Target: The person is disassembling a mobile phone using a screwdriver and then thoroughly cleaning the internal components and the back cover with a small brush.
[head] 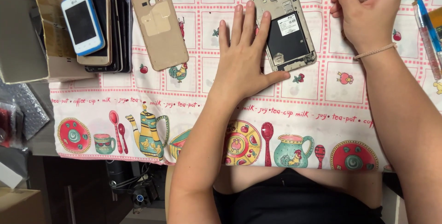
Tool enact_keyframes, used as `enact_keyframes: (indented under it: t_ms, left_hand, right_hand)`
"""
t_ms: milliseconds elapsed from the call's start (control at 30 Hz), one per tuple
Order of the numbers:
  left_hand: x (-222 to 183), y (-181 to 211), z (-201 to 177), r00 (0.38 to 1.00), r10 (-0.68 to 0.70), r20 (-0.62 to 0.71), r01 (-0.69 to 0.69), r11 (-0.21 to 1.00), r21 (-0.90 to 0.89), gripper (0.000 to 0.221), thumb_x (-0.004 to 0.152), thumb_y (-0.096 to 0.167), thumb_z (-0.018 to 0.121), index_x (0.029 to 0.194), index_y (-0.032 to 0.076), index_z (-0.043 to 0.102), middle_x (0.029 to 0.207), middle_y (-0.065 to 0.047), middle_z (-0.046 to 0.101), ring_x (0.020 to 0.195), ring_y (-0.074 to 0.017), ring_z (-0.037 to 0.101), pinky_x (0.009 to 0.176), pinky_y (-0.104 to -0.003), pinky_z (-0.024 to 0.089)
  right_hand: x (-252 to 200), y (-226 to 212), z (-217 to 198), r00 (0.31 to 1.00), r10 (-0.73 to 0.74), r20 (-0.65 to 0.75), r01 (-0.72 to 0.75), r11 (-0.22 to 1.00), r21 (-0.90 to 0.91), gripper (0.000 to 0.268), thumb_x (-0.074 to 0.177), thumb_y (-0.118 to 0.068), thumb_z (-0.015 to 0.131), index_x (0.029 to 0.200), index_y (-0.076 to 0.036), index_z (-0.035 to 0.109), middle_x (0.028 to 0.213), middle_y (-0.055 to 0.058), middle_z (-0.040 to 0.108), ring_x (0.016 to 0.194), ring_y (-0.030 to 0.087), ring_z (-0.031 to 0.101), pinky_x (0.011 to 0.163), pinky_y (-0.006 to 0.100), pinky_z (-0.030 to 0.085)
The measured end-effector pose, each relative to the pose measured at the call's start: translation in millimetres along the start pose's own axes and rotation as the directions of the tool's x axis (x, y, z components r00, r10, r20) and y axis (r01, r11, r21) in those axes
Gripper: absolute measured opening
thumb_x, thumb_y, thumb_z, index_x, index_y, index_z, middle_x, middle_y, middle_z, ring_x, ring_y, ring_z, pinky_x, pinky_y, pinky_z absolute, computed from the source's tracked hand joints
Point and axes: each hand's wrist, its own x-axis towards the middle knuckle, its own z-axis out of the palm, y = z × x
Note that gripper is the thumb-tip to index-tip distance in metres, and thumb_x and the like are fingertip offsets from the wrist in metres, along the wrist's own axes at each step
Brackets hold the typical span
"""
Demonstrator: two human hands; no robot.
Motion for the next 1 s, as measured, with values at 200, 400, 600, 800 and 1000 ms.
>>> enact_keyframes:
  t_ms: [200, 400, 600, 800, 1000]
  left_hand:
    - [-1, -1, 2, 1.000, 0.000, -0.004, 0.000, 1.000, 0.007, 0.136, 0.084, 0.095, 0.083, 0.169, 0.016, 0.013, 0.173, -0.019, -0.001, 0.162, -0.0395, -0.002, 0.130, -0.064, 0.010]
    - [0, 1, -2, 1.000, -0.009, 0.013, 0.009, 0.999, 0.033, 0.138, 0.082, 0.098, 0.083, 0.169, 0.016, 0.013, 0.173, -0.020, 0.001, 0.162, -0.0399, 0.000, 0.129, -0.064, 0.009]
    - [-1, 1, -5, 1.000, -0.015, 0.004, 0.015, 1.000, 0.014, 0.140, 0.079, 0.100, 0.083, 0.169, 0.017, 0.015, 0.172, -0.020, -0.001, 0.161, -0.0419, 0.000, 0.127, -0.067, 0.008]
    - [-1, 0, -12, 1.000, 0.004, 0.025, -0.005, 0.999, 0.038, 0.149, 0.070, 0.096, 0.095, 0.168, 0.016, 0.017, 0.173, -0.013, 0.003, 0.161, -0.0387, 0.001, 0.126, -0.069, 0.009]
    - [0, -1, -15, 0.998, 0.023, 0.055, -0.025, 0.999, 0.030, 0.149, 0.070, 0.092, 0.096, 0.167, 0.012, 0.016, 0.174, -0.007, 0.011, 0.161, -0.0332, 0.006, 0.124, -0.070, 0.008]
  right_hand:
    - [3, 12, 1, 1.000, -0.004, -0.029, 0.006, 0.998, 0.069, 0.020, 0.121, 0.002, 0.067, 0.103, 0.000, 0.059, 0.093, 0.011, 0.064, 0.075, 0.016, 0.070, 0.061, 0.026, 0.063]
    - [5, 23, -3, 1.000, -0.001, -0.020, 0.004, 0.992, 0.127, 0.021, 0.123, 0.000, 0.066, 0.108, 0.002, 0.052, 0.095, 0.017, 0.065, 0.079, 0.019, 0.073, 0.062, 0.027, 0.063]
    - [-7, 8, 1, 1.000, -0.001, 0.008, -0.001, 0.968, 0.250, 0.008, 0.119, 0.001, 0.061, 0.113, 0.003, 0.055, 0.091, 0.016, 0.059, 0.074, 0.025, 0.068, 0.065, 0.033, 0.061]
    - [-39, -35, 5, 0.997, 0.036, 0.075, -0.056, 0.954, 0.293, 0.006, 0.115, 0.005, 0.055, 0.120, 0.002, 0.053, 0.092, 0.027, 0.062, 0.065, 0.027, 0.064, 0.054, 0.032, 0.055]
    - [-98, -43, -4, 0.971, 0.053, 0.233, -0.103, 0.972, 0.211, 0.001, 0.113, 0.010, 0.056, 0.113, 0.010, 0.054, 0.083, 0.025, 0.060, 0.072, 0.028, 0.067, 0.066, 0.032, 0.062]
